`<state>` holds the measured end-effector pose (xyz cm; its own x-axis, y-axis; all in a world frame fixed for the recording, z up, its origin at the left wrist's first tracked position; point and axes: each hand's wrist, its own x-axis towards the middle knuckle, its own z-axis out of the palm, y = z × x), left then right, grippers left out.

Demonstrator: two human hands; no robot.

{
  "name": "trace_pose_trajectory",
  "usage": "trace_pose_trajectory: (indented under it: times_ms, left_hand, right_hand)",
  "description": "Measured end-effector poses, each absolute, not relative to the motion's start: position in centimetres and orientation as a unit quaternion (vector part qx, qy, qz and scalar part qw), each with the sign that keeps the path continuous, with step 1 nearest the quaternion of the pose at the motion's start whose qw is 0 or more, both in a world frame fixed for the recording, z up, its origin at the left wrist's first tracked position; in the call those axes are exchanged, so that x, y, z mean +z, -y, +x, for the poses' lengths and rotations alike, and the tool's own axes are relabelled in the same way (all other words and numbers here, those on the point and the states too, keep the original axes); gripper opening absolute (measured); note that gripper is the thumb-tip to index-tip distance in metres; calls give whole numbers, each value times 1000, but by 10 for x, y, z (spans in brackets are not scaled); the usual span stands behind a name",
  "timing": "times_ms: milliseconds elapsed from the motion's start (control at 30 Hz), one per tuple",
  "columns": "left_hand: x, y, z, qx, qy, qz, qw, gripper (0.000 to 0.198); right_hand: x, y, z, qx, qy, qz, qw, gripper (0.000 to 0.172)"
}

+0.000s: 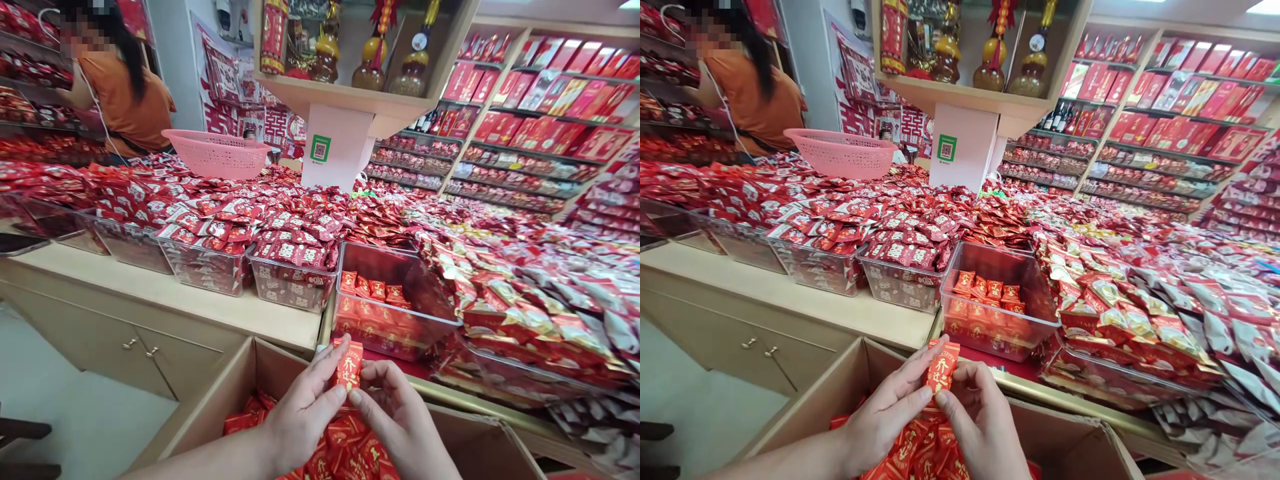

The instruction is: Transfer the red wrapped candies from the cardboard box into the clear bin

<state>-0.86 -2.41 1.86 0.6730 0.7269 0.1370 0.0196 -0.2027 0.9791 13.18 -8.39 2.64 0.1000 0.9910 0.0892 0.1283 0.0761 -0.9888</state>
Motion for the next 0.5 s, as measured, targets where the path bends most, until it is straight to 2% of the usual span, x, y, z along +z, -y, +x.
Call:
trace_pose_trajectory:
  times_ms: [133,233,333,400,500]
  left_hand:
    - [33,28,-15,360,-243,715,548,46]
    - [38,29,-18,416,-222,668,576,49]
    - [37,27,-18,461,-205,601,620,54]
    - [34,25,-17,465,-216,604,611,52]
    - [28,22,-16,435,-234,666,559,41]
  right_hand:
    - [44,77,123,327,586,-565,479,14]
    - [68,68,123,249,625,-581,458,14]
    - [104,41,139,178,625,-560,514,18]
    - [126,11,156,120,592,-575,552,23]
    - [141,-42,181,200,495,-660,529,22]
